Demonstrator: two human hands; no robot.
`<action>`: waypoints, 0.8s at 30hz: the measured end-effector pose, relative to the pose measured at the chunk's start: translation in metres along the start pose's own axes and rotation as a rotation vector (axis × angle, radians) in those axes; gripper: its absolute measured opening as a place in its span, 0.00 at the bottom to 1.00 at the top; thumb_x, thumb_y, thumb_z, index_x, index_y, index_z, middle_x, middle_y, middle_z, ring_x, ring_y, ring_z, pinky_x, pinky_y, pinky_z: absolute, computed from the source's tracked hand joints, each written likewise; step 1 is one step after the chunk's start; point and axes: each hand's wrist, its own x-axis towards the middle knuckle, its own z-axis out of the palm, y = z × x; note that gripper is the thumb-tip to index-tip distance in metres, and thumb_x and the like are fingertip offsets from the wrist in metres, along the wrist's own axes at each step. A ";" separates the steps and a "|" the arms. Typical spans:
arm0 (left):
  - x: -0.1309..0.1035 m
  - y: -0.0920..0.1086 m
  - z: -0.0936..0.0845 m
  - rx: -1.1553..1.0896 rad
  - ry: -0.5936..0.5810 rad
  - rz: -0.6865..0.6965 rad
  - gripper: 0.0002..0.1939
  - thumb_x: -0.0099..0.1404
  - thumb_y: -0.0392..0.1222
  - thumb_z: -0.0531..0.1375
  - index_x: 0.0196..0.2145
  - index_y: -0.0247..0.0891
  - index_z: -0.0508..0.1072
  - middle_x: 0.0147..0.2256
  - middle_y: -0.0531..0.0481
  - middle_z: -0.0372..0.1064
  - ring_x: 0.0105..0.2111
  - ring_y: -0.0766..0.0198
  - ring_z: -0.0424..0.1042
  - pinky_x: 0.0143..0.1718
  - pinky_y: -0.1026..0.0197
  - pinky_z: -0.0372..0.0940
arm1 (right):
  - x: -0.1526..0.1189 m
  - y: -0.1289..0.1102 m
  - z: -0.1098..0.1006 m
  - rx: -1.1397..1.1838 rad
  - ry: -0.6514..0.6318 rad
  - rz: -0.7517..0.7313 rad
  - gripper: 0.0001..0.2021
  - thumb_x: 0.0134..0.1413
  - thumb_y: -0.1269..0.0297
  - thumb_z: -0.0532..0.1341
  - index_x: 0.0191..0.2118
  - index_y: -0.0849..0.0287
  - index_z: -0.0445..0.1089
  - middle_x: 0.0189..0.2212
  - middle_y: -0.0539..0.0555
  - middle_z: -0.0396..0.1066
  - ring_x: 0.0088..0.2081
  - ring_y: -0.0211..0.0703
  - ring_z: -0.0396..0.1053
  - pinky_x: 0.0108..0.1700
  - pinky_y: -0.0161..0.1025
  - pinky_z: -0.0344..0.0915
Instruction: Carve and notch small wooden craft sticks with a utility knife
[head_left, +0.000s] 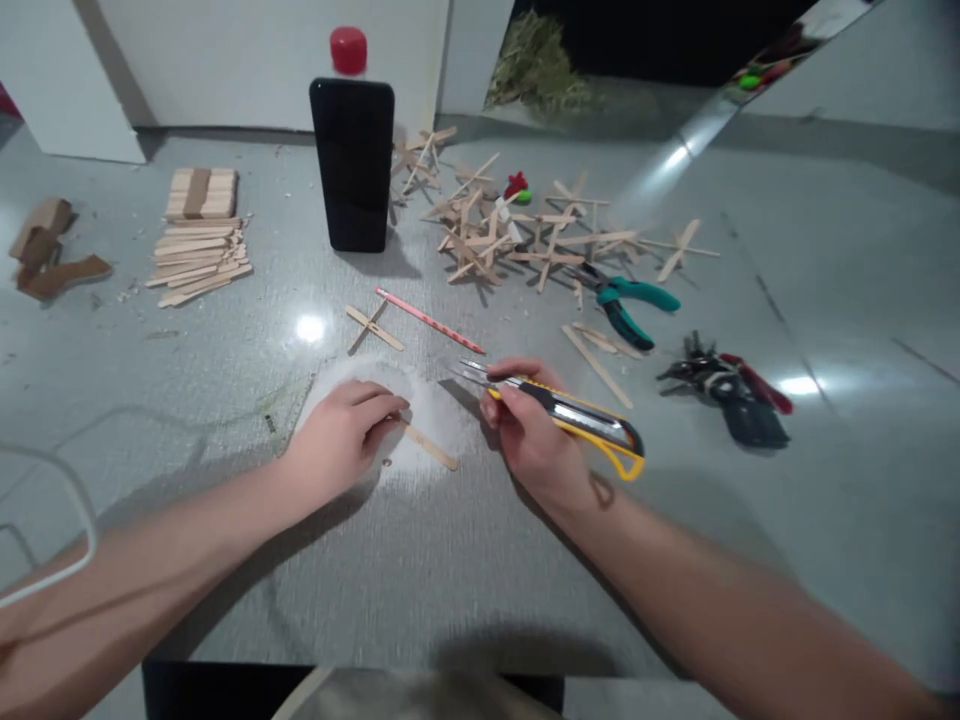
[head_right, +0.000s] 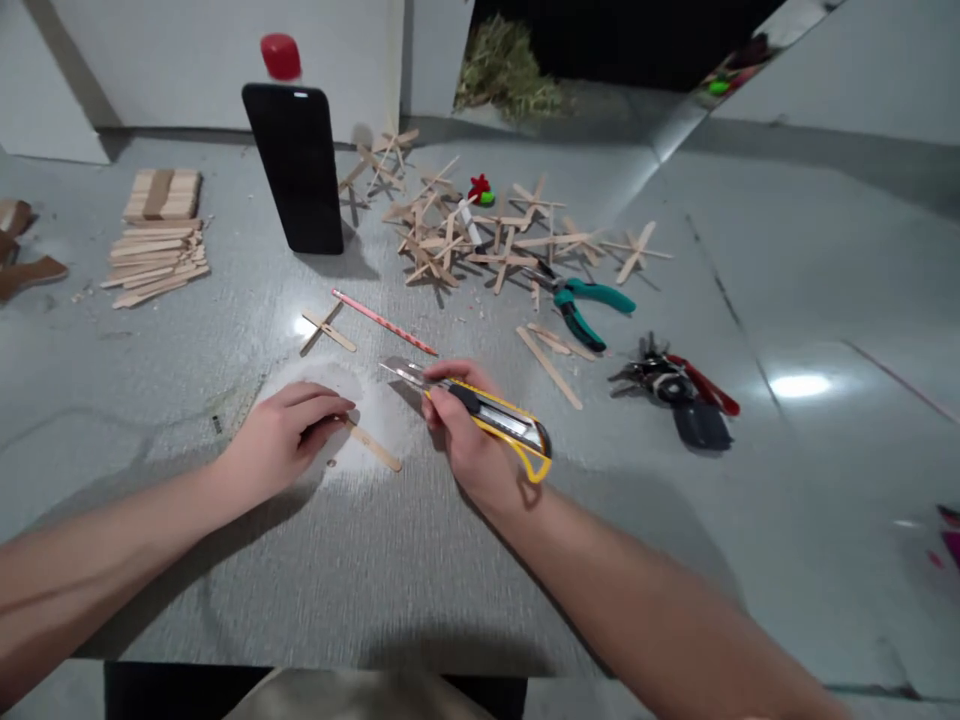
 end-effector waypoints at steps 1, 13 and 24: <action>-0.001 0.000 0.000 -0.007 0.002 -0.004 0.11 0.75 0.36 0.57 0.49 0.40 0.79 0.45 0.46 0.79 0.45 0.57 0.77 0.49 0.53 0.74 | -0.001 0.001 -0.004 0.040 0.007 0.020 0.09 0.69 0.54 0.54 0.48 0.48 0.66 0.26 0.45 0.65 0.26 0.40 0.65 0.27 0.36 0.62; -0.006 0.003 -0.007 -0.036 0.036 -0.009 0.13 0.74 0.33 0.55 0.49 0.41 0.78 0.43 0.46 0.79 0.44 0.59 0.78 0.47 0.56 0.75 | -0.001 0.001 -0.025 0.188 0.077 0.106 0.12 0.57 0.53 0.60 0.26 0.52 0.72 0.23 0.52 0.68 0.27 0.47 0.66 0.28 0.43 0.64; -0.012 0.007 -0.011 0.006 0.037 0.119 0.10 0.73 0.33 0.57 0.47 0.36 0.77 0.43 0.45 0.77 0.43 0.60 0.76 0.46 0.58 0.73 | 0.017 0.000 -0.016 0.476 0.087 0.068 0.16 0.49 0.50 0.61 0.20 0.55 0.75 0.17 0.51 0.67 0.19 0.39 0.63 0.20 0.37 0.57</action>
